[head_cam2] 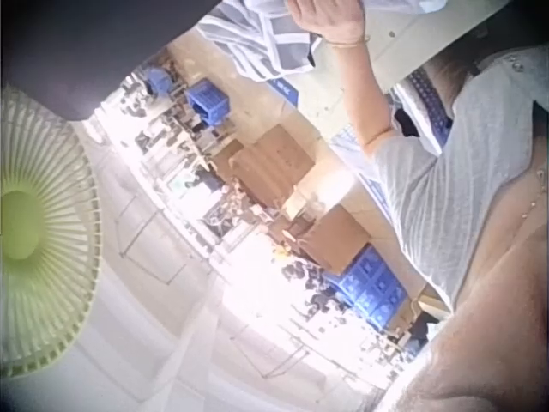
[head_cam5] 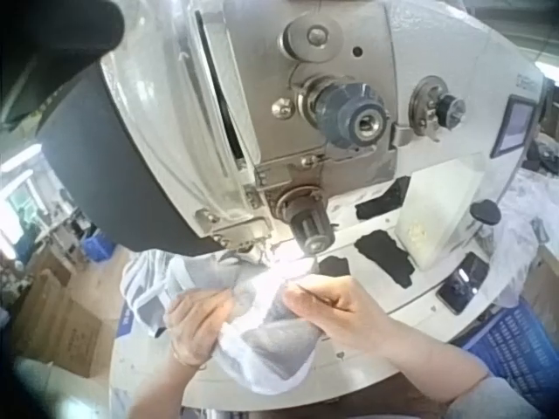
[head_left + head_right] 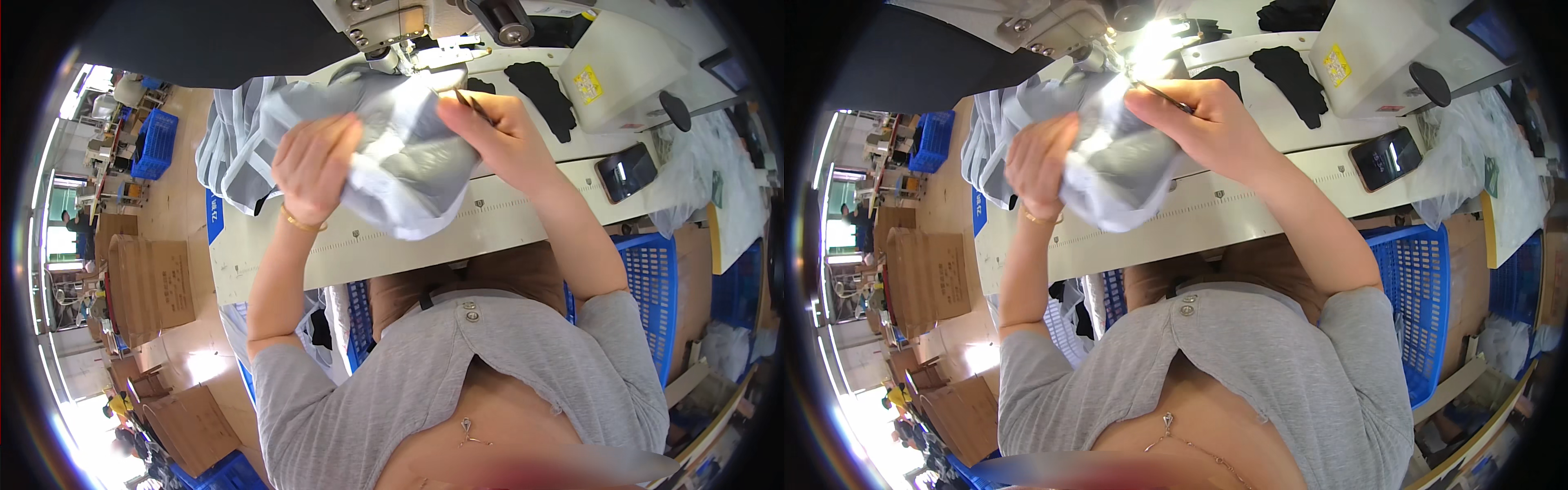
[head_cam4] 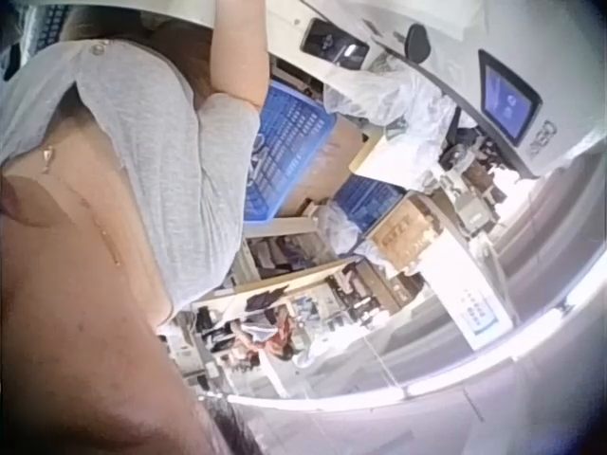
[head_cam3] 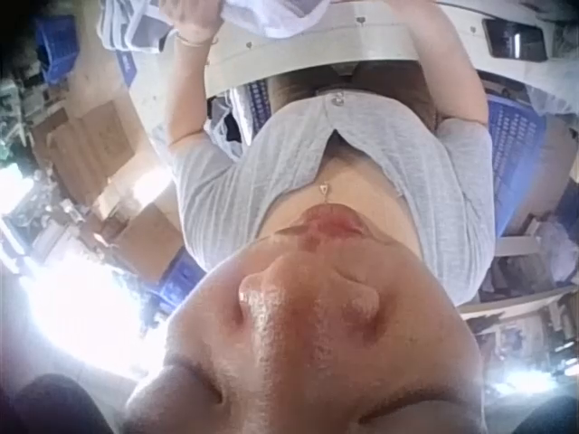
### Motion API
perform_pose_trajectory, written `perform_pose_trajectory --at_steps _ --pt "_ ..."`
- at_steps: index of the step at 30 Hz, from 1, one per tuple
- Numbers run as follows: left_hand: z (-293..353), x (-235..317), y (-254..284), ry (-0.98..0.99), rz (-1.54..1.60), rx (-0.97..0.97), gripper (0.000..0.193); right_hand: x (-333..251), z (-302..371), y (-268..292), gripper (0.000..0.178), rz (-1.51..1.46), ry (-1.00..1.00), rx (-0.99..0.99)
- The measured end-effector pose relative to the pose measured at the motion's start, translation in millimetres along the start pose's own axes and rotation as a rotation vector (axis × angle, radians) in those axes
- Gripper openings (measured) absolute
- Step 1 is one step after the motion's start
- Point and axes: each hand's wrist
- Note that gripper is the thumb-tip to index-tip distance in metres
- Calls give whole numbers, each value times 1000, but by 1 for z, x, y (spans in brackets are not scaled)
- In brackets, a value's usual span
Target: The recorder uses an industrial sewing machine to stitch together components of a shoe upper.
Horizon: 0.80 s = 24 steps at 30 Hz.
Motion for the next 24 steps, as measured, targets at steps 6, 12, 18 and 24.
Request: perform_pose_trajectory --at_steps 6,12,18,24 --pt "6 38 57 1133 911 -35 26 18 18 -17 61 -7 138 -351" --pt "37 67 42 1841 1452 -23 34 61 29 -12 41 -124 -559 -497" --pt "43 86 13 1534 1055 -476 42 69 37 5 25 -80 -686 -445" --pt "-5 85 -9 369 893 -219 46 64 40 15 16 111 -256 -413"
Point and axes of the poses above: each hand's wrist, its own z-axis away from the middle knuckle, its own y-axis out of the back of the hand, x = y × z, and after that the axes turned 10 degrees about -y, right-handed
